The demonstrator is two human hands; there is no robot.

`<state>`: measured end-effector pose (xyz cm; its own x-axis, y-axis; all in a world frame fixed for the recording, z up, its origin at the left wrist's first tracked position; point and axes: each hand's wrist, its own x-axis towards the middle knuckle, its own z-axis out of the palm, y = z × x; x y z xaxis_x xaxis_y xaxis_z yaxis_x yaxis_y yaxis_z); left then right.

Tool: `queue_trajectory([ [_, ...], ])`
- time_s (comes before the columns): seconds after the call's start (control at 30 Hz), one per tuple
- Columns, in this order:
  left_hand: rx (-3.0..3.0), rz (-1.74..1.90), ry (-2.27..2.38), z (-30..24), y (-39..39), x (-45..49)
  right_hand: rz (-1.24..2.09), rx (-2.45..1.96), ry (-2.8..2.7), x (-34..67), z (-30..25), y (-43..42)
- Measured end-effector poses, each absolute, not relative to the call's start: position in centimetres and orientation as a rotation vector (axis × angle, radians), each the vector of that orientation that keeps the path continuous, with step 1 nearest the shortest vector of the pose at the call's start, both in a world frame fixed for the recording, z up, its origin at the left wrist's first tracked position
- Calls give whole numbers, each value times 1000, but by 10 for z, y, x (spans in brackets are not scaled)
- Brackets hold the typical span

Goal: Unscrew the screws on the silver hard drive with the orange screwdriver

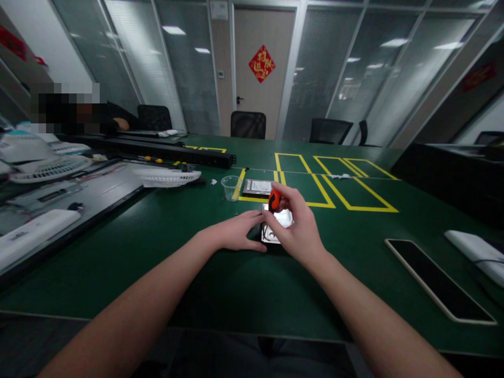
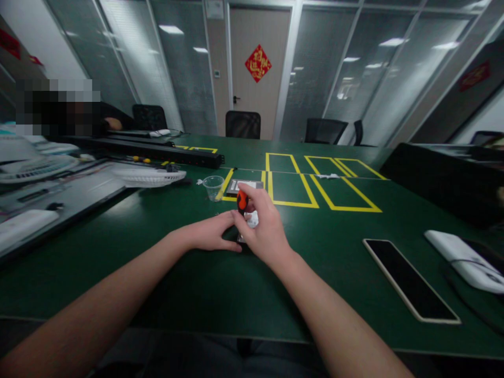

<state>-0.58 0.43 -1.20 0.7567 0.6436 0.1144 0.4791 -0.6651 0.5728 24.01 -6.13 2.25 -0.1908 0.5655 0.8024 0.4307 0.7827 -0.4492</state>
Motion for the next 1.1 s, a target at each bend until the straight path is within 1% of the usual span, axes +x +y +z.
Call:
queue_trajectory([
  [0.33,2443,438,833,-9,3,-5,224,-744,-1820,237,22,-64],
  [0.6,2438,410,854,-10,3,-5,117,-744,-1831,240,25,-62],
  [0.9,2443,415,863,-8,2,-3,285,-723,-1819,237,18,-62],
  [1.1,2430,417,870,-10,3,-5,148,-724,-1847,239,25,-63],
])
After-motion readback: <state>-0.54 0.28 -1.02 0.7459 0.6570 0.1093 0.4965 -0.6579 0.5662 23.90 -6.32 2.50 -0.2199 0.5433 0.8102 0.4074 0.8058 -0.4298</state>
